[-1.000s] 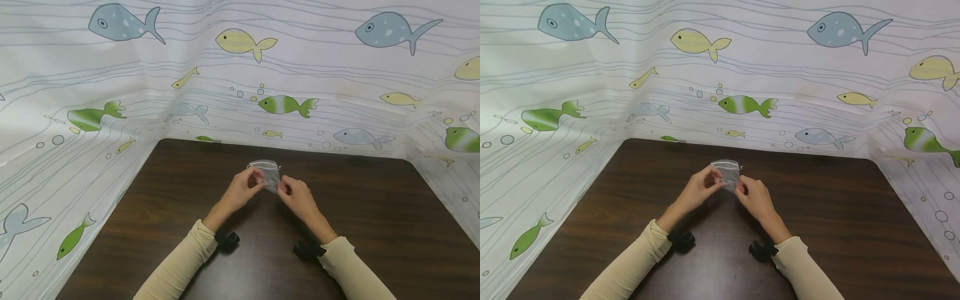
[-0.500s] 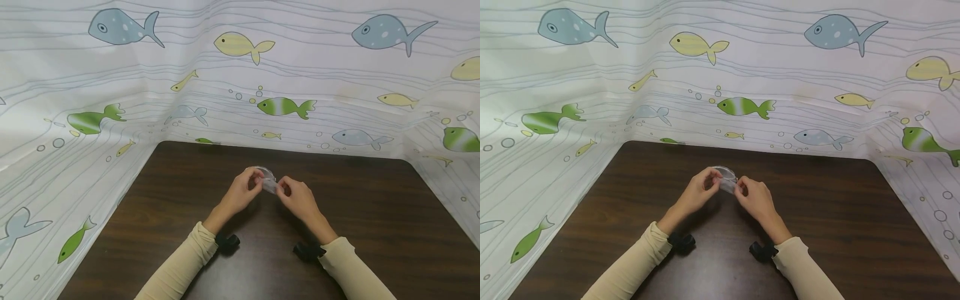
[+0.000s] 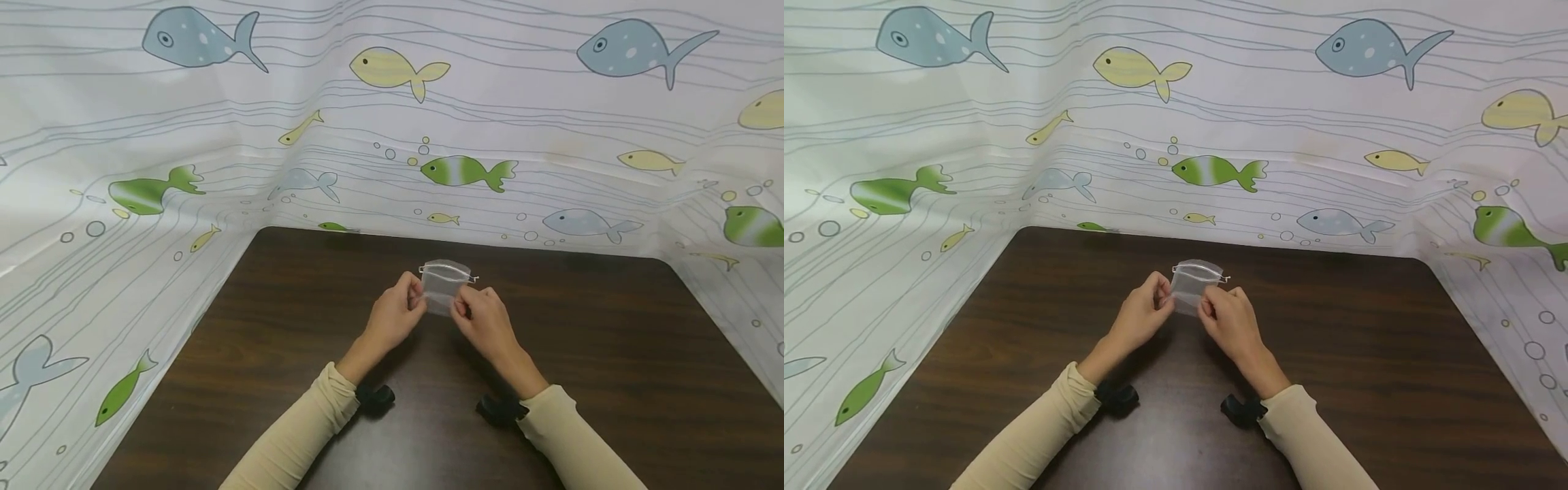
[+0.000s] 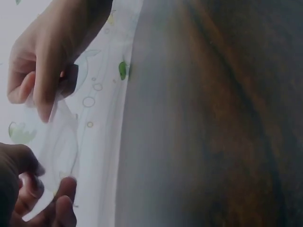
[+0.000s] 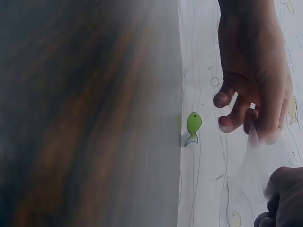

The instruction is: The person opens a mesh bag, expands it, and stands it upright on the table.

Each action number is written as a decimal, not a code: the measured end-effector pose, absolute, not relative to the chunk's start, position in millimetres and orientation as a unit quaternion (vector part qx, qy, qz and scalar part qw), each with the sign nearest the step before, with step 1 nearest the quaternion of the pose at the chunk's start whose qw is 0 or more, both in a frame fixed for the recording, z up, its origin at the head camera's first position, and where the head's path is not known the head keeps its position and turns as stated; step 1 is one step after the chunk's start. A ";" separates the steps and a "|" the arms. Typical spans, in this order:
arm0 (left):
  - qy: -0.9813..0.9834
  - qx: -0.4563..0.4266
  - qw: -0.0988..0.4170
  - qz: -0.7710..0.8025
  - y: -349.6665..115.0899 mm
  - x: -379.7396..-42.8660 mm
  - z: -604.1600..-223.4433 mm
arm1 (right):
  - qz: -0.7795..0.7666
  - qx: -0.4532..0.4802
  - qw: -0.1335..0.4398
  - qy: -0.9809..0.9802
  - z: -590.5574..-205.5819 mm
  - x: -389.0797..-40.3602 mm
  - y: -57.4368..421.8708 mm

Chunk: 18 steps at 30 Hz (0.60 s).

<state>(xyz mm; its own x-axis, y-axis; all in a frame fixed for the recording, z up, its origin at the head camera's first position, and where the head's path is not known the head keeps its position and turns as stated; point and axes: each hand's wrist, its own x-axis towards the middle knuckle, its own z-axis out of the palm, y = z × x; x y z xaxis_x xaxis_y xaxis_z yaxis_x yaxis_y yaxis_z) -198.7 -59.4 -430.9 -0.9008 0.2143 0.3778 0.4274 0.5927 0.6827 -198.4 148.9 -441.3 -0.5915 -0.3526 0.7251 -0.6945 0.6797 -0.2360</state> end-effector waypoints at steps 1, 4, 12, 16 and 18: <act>-0.886 -0.180 0.124 -0.409 -59.3 -198.3 -431.0 | 0.254 0.311 0.334 -0.852 -441.8 -198.8 149.1; -0.888 -0.173 0.107 -0.412 -60.0 -197.9 -430.9 | 0.242 0.342 0.333 -0.845 -443.0 -200.5 149.6; -0.892 -0.185 0.131 -0.390 -61.1 -200.6 -431.0 | 0.218 0.366 0.333 -0.841 -441.1 -201.2 149.0; -0.889 -0.192 0.173 -0.379 -59.8 -200.4 -432.9 | 0.230 0.311 0.331 -0.861 -439.5 -198.6 149.0; -0.883 -0.194 0.195 -0.380 -58.9 -200.1 -432.7 | 0.243 0.274 0.321 -0.873 -438.1 -197.2 149.1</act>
